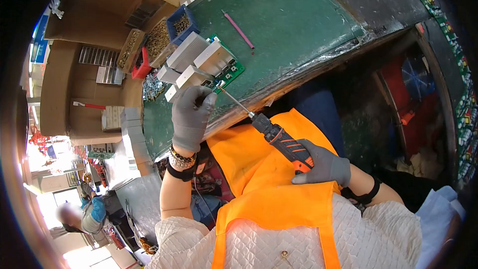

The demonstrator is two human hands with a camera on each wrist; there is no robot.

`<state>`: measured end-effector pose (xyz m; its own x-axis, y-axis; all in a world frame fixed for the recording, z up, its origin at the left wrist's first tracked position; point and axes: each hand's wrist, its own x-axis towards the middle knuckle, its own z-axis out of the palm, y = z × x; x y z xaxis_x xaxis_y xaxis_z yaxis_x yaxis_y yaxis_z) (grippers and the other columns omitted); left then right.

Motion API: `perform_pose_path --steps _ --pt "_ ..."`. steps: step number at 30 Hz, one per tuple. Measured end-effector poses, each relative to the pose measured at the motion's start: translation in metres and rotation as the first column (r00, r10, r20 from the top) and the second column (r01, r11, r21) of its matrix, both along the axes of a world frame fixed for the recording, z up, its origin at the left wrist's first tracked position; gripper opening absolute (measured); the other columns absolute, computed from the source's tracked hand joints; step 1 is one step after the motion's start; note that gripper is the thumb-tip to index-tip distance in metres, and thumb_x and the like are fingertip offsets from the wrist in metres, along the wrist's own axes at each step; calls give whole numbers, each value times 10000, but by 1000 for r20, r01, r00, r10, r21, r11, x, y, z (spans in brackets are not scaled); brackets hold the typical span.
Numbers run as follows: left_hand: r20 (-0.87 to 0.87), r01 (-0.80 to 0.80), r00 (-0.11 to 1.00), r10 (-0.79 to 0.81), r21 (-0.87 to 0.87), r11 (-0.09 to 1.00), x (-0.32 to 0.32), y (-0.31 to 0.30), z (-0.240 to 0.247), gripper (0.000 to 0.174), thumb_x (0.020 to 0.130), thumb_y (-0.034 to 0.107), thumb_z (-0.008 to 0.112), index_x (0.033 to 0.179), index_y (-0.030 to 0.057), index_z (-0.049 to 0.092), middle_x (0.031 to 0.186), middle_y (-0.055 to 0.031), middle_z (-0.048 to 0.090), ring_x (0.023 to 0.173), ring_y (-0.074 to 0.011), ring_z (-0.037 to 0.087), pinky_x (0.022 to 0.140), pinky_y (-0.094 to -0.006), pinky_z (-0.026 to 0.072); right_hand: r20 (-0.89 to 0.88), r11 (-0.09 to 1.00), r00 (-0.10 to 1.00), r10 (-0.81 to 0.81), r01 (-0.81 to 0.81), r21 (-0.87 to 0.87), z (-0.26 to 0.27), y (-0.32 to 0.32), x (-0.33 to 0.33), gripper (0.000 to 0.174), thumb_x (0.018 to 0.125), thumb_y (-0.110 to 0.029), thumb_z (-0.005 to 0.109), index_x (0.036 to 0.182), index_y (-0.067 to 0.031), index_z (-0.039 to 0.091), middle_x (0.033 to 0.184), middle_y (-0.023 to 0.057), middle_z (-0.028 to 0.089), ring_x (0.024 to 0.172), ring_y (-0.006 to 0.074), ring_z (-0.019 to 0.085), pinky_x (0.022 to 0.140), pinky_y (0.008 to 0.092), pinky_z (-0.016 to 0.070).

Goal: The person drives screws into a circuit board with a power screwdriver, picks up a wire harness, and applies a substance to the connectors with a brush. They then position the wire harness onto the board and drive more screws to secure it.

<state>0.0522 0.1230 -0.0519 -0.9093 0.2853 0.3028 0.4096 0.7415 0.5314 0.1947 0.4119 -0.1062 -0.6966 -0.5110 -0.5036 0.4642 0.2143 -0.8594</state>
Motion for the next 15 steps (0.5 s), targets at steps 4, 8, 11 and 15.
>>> perform_pose_path --steps 4,8,11,15 --pt "27 -15 1000 15 -18 1000 -1 4 2 121 806 69 726 891 8 665 791 -71 619 673 -147 580 638 -285 478 11 1000 1000 -10 10 -13 -1 1 0 788 660 -333 870 1277 -51 468 1035 74 558 910 162 553 835 284 472" --pt "46 13 999 -16 57 998 -4 6 -4 111 820 75 720 894 10 669 795 -69 617 651 -131 571 615 -275 468 22 999 999 -28 29 -32 -1 2 1 787 658 -330 867 1277 -51 471 1019 67 553 899 154 548 824 276 470" --pt "81 -9 997 8 15 1000 0 17 -1 111 788 77 738 878 44 681 813 -47 626 749 -165 592 684 -285 472 27 998 999 -42 43 -48 -1 3 0 793 656 -324 867 1287 -56 470 997 63 553 885 146 551 804 276 475" --pt "-255 -5 966 -50 -211 978 -11 27 0 152 719 95 766 853 88 692 996 -43 657 972 -241 580 839 -370 447 16 994 995 -100 101 -46 -3 1 -4 790 673 -292 857 1311 -55 456 962 52 557 829 131 555 763 264 484"
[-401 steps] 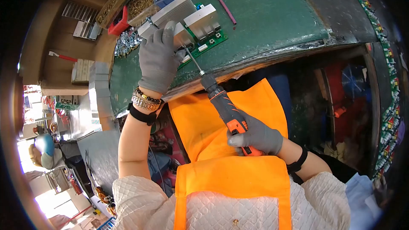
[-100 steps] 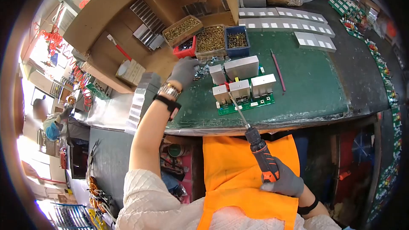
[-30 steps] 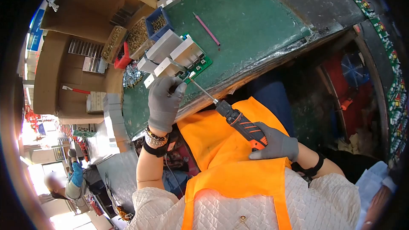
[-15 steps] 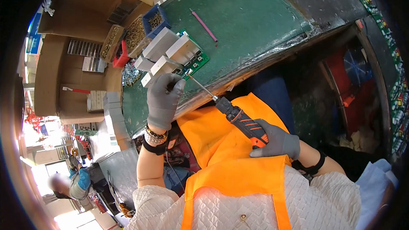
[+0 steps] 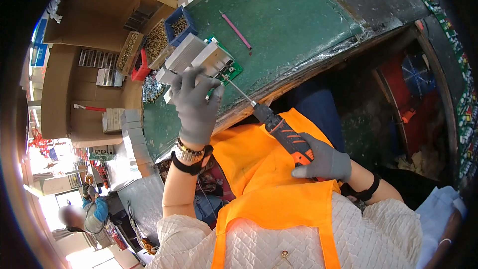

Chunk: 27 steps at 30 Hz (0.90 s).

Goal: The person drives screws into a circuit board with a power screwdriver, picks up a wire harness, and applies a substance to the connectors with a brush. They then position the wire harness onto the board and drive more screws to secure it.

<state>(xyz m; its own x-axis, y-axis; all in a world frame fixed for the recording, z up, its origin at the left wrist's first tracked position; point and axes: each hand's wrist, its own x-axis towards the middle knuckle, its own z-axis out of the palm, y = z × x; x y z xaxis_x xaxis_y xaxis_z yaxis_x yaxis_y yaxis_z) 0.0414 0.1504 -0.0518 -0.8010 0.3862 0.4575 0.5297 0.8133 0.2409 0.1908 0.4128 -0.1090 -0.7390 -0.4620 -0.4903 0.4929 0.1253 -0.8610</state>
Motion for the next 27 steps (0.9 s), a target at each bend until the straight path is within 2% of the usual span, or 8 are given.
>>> perform_pose_path --steps 3,7,13,16,18,19,21,27 --pt "-231 -64 973 27 -154 986 -16 5 -10 192 639 150 794 806 135 699 1362 -57 537 1245 -342 459 993 -522 338 108 994 992 -70 79 -79 9 -7 -8 776 689 -245 844 1321 -51 438 933 44 562 763 117 561 709 251 494" --pt "-268 -89 963 21 -247 965 -35 7 -21 186 641 152 791 800 134 697 1360 -76 536 1267 -340 456 1009 -499 352 281 980 956 -91 136 -148 11 -13 -22 746 708 -185 825 1314 -50 410 876 34 560 659 98 564 598 250 503" --pt "-272 -114 962 29 -304 946 -44 5 -32 211 630 119 785 814 103 683 1355 -102 529 1187 -321 528 980 -456 409 249 973 964 -93 141 -183 4 -17 -28 733 721 -186 814 1312 -51 402 842 34 549 615 105 562 565 263 503" --pt "-256 -107 966 36 -267 958 -48 -1 -34 402 642 91 771 1022 101 641 1327 -101 542 1133 -301 563 948 -430 437 257 972 963 -84 136 -192 6 -16 -29 733 721 -187 809 1316 -61 401 841 33 550 611 106 562 564 267 507" --pt "-341 -123 940 23 -274 954 -50 -3 -33 666 663 57 745 1278 106 493 1244 -101 569 1057 -294 586 891 -414 455 263 973 962 -76 129 -191 8 -15 -30 733 724 -184 806 1320 -66 397 834 33 551 605 107 563 558 270 508" --pt "-340 -121 940 22 -274 954 -51 -4 -31 666 663 57 745 1278 106 493 1244 -101 569 1057 -294 586 891 -414 455 266 974 961 -68 122 -192 9 -15 -31 733 727 -181 802 1325 -71 393 828 33 552 600 108 564 551 273 508" --pt "-202 -69 979 -1 -339 938 -51 -2 -20 823 671 42 728 1401 120 356 1152 -108 578 983 -299 587 841 -419 456 293 971 955 -53 118 -208 10 -14 -32 730 729 -174 797 1326 -72 388 819 35 553 592 111 566 545 274 508" --pt "-204 -120 978 34 -430 895 -56 0 -23 771 671 75 737 1375 103 426 1080 -95 568 951 -301 575 824 -426 450 375 932 927 11 127 -340 5 -18 -30 632 747 -136 745 1275 -82 401 798 36 560 577 133 586 536 292 514"
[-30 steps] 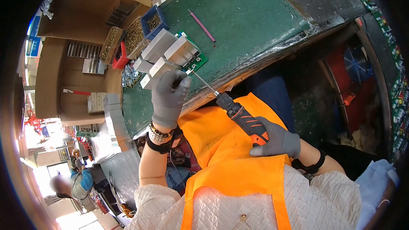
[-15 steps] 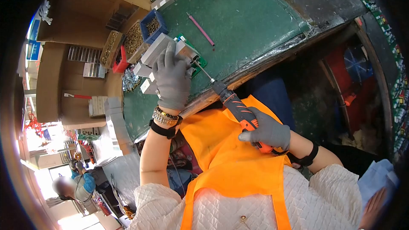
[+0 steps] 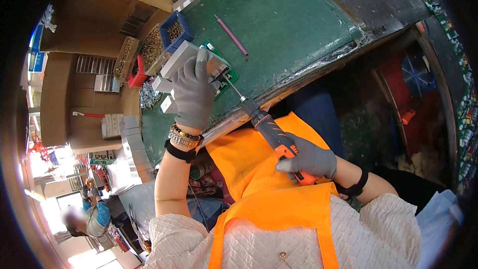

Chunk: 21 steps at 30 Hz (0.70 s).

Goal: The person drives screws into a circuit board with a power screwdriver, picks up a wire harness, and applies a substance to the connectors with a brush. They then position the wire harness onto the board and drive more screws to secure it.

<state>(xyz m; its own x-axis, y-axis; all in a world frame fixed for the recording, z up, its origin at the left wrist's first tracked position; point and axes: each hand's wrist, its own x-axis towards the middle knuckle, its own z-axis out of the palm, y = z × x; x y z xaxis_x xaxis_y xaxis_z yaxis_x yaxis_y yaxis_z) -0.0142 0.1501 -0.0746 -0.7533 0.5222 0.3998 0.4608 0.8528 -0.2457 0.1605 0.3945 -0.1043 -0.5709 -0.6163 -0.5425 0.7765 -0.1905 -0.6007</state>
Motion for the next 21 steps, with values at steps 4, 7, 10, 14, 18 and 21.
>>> perform_pose_path --steps 4,7,10,14,18,21 --pt "-24 13 1000 -13 6 1000 1 1 -1 763 662 100 756 1361 101 450 1109 -91 564 959 -300 573 832 -430 449 8 1000 1000 2 -2 8 -2 -1 1 579 757 -121 710 1252 -90 412 804 33 568 586 147 602 544 302 522" --pt "10 -15 1000 15 -2 1000 2 1 0 783 655 122 776 1364 105 445 1129 -92 560 973 -300 573 847 -433 447 37 1000 999 -21 21 -8 -1 -3 1 562 755 -120 712 1235 -91 422 810 33 572 589 143 599 548 296 522" --pt "16 -19 1000 19 -6 1000 2 1 -1 803 652 146 791 1372 111 437 1137 -95 557 982 -303 573 860 -439 443 42 1000 999 -3 3 2 0 -5 0 558 754 -117 712 1235 -89 429 827 36 577 604 138 599 558 289 520" --pt "29 -31 999 32 -19 999 2 0 -1 809 661 155 789 1382 112 423 1149 -100 553 990 -312 573 869 -450 439 26 999 1000 -6 7 -40 -5 -8 3 529 755 -119 711 1211 -90 443 835 37 578 624 135 602 565 283 515" --pt "-9 -37 999 37 -25 999 0 -1 -5 800 678 164 779 1387 117 412 1154 -112 552 999 -320 572 871 -458 437 49 999 998 -34 35 -19 0 -6 0 515 767 -103 746 1181 -93 439 810 33 570 621 123 594 559 292 512" --pt "34 -5 999 6 -24 1000 4 3 12 795 702 169 767 1400 128 390 1155 -115 544 1008 -327 570 876 -464 432 -15 1000 1000 -19 19 4 -11 -1 5 577 743 -103 767 1218 -74 440 837 37 574 634 118 593 575 288 516"
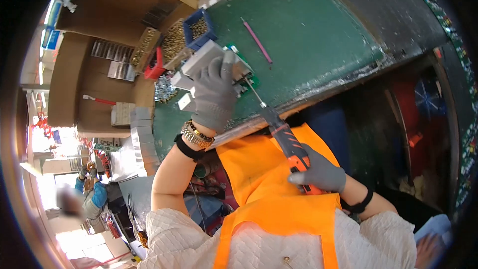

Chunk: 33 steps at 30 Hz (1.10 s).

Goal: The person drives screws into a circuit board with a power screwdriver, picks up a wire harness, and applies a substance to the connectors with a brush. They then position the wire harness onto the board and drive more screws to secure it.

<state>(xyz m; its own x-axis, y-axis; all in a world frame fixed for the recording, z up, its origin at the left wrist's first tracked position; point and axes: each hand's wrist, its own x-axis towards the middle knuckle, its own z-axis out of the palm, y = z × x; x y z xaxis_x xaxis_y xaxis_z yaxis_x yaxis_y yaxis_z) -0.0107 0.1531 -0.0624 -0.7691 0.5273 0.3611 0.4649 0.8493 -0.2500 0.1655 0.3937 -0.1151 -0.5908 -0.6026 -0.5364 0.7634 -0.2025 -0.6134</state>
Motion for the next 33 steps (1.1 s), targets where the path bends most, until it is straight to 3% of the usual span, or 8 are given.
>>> perform_pose_path --steps 4,7,9,12,23,26,28,33 --pt "536 -90 843 -42 217 972 -39 -15 82 554 810 182 734 1323 87 546 1222 -149 615 1123 -305 596 923 -421 469 -103 994 994 23 -12 108 -9 15 8 713 688 -112 801 1287 -32 422 876 41 569 679 115 597 617 274 521" --pt "467 -168 884 -8 334 927 -123 -59 81 340 879 181 660 1207 93 647 1136 -130 684 1007 -284 667 882 -372 509 -122 992 991 54 -39 120 -8 20 8 728 669 -117 809 1284 -28 430 925 32 564 773 95 587 680 257 509" --pt "488 -219 849 201 -21 975 -172 -66 78 271 865 202 661 1102 77 701 1063 -145 704 947 -294 681 868 -348 515 -141 993 989 39 -22 116 -11 20 10 715 666 -103 814 1275 -37 444 915 13 563 802 74 560 702 241 490" --pt "615 -195 764 195 -68 979 -211 -73 59 250 828 205 684 1032 69 728 1046 -162 703 958 -303 674 869 -353 513 -142 997 989 49 -39 71 -3 21 4 708 669 -88 813 1274 -46 447 909 10 568 796 74 560 702 241 490" --pt "528 -200 805 272 -190 961 -213 -66 45 290 801 212 693 1066 94 709 1048 -147 701 1034 -310 651 914 -388 499 -157 996 984 -79 85 34 6 31 3 732 688 -70 732 1326 -61 374 851 57 606 694 144 615 627 287 526" --pt "518 -260 838 171 103 960 -203 -77 56 252 828 215 692 1038 76 694 950 -127 709 909 -270 673 836 -364 512 -156 995 986 -59 71 71 20 29 2 681 685 -82 799 1259 -45 435 859 25 582 725 105 597 660 252 519" --pt "534 -251 838 -111 558 791 -178 -76 65 180 875 169 654 1014 59 683 878 -102 692 793 -191 637 764 -329 503 -198 994 979 -52 70 85 23 28 3 692 679 -80 813 1261 -50 440 873 23 580 744 100 590 667 246 514" --pt "548 -197 780 -303 674 712 -70 -53 94 182 947 134 542 1029 3 639 823 -10 609 748 -86 538 711 -249 459 -294 993 956 15 21 120 40 18 0 777 658 -101 857 1309 -64 434 939 24 569 803 87 568 696 240 506"
